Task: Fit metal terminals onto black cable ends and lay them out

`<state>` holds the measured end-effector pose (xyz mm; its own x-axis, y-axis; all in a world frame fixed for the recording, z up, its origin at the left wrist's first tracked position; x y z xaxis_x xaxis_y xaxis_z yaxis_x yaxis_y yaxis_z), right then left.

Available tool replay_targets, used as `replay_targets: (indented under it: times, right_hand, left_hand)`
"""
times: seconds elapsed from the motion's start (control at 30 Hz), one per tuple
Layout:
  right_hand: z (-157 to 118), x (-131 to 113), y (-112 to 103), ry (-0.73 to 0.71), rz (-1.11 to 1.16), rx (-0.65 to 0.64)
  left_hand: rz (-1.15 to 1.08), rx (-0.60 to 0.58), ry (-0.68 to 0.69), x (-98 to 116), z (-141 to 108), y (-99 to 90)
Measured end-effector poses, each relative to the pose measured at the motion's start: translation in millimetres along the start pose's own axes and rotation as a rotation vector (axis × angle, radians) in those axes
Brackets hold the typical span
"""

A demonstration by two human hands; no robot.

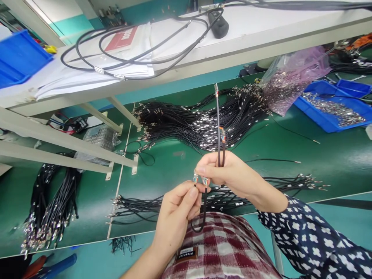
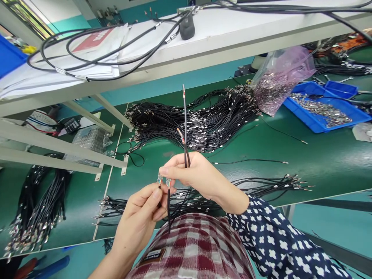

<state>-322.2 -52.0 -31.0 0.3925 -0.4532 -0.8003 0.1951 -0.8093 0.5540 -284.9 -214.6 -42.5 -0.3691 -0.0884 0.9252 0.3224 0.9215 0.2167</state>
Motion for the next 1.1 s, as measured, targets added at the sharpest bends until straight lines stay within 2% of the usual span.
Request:
replay_targets:
  times: [0.37,0.53,0.7,0.87,1.1]
  right_hand:
    - [0.5,1.0,1.8,0.011,0.014,0.01]
    - [2.2,6.4,3.6,-0.073,0.034,0.012]
    - [2.1,6.5,6.8,-0.125,0.007,0.075]
    - [2.9,6.1,6.4,-0.16,-0.021,0.124]
    - [2.7,8.2,3.5,-0.252,-0.13,0.203]
  left_hand:
    - [-0.021,0.014,-0.011,0.6,0.3,0.6]
    - [0.018,0.092,-0.018,1.5,3.1,1.7]
    - [-0.052,0.043,-0.091,3.6,2.7,5.1]
    - [-0.115,0.047,-0.13,4.9,3.2,5.5]
    - [-0.104,0.019,-0.159,4.3,4.3,4.8]
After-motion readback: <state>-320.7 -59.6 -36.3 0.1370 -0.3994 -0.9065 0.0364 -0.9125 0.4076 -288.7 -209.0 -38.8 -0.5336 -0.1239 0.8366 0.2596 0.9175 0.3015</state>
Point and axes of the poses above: each hand's wrist, its own z-axis towards the middle knuckle, its own y-axis out of the palm, x = y × z, the point moved 1 cm from there along z, towards the middle knuckle, and after that the axes turned 10 degrees about z, right-handed, at the moved point
